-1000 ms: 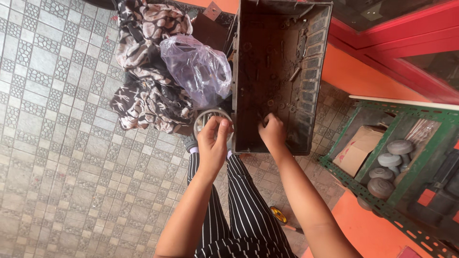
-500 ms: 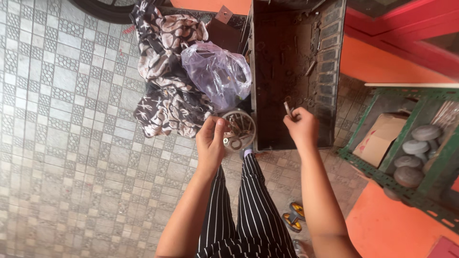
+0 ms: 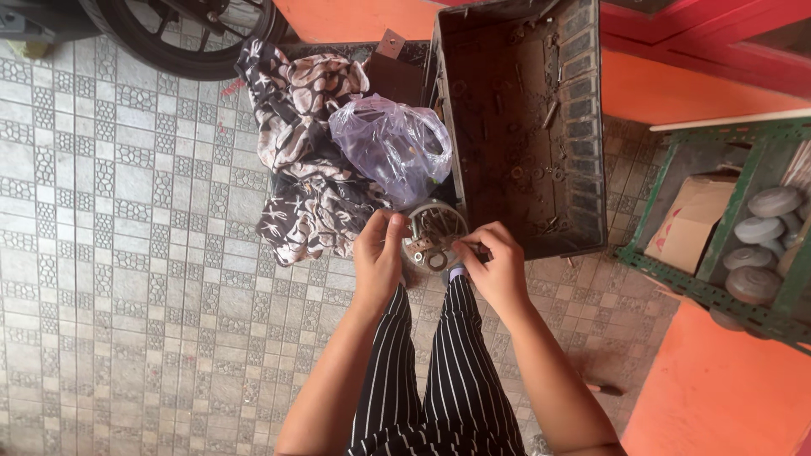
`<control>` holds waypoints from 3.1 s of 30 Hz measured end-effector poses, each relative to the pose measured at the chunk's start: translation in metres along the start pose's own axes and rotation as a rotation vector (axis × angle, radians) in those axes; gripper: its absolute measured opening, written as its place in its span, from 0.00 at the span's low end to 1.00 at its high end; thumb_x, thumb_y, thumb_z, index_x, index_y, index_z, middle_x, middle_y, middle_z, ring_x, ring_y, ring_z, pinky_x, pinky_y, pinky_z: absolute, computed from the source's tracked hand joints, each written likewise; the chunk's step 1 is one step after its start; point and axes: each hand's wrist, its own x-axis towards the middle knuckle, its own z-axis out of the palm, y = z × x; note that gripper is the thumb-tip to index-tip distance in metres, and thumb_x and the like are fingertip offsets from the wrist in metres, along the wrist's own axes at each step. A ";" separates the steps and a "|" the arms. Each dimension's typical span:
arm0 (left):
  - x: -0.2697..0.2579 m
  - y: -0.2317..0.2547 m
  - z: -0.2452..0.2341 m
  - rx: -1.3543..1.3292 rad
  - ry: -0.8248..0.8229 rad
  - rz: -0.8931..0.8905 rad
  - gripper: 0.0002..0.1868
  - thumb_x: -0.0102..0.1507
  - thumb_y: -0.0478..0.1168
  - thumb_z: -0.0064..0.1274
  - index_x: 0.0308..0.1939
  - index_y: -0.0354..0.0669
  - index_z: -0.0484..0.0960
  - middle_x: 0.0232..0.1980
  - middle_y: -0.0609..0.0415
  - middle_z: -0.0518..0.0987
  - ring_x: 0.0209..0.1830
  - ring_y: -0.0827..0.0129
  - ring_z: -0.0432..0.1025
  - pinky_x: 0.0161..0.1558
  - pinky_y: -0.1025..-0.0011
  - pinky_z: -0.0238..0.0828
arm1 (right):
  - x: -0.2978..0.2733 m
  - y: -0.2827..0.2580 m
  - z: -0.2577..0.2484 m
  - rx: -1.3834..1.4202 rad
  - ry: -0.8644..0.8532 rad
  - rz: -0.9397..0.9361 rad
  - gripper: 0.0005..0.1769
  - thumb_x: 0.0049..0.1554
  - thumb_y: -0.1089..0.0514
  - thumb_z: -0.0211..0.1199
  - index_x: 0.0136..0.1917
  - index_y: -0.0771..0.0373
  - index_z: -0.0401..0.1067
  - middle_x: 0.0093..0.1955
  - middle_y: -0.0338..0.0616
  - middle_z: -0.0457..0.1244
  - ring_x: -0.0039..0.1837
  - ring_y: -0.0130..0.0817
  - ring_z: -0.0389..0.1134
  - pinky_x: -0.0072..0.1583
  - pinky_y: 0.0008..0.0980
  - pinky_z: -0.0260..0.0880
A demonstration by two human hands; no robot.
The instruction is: The person sorts small metal parts from a toolbox into a clear plastic container, wiping some pieces with a patterned cloth. They repeatedly pick up items, inspect them, and place them into the container while occasionally wiping the cloth.
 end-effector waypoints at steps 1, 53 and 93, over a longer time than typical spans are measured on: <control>0.001 0.001 0.001 0.020 -0.012 -0.008 0.15 0.74 0.43 0.45 0.41 0.33 0.77 0.36 0.55 0.80 0.40 0.77 0.72 0.45 0.76 0.69 | 0.000 0.002 0.003 0.036 0.019 0.054 0.09 0.55 0.58 0.73 0.45 0.65 0.79 0.45 0.42 0.66 0.44 0.31 0.69 0.45 0.28 0.68; 0.038 0.014 0.120 -0.098 -0.016 -0.029 0.21 0.75 0.47 0.40 0.41 0.32 0.79 0.34 0.55 0.78 0.38 0.76 0.71 0.46 0.75 0.67 | 0.246 0.202 0.017 -0.417 0.075 0.149 0.17 0.46 0.59 0.74 0.47 0.69 0.76 0.45 0.62 0.69 0.50 0.59 0.72 0.53 0.49 0.73; 0.007 0.008 0.066 -0.155 -0.022 -0.055 0.19 0.75 0.46 0.40 0.40 0.35 0.79 0.34 0.58 0.78 0.35 0.80 0.68 0.39 0.78 0.65 | 0.203 0.169 0.044 -0.457 0.143 0.209 0.09 0.48 0.66 0.71 0.42 0.66 0.73 0.44 0.59 0.70 0.50 0.58 0.72 0.52 0.49 0.73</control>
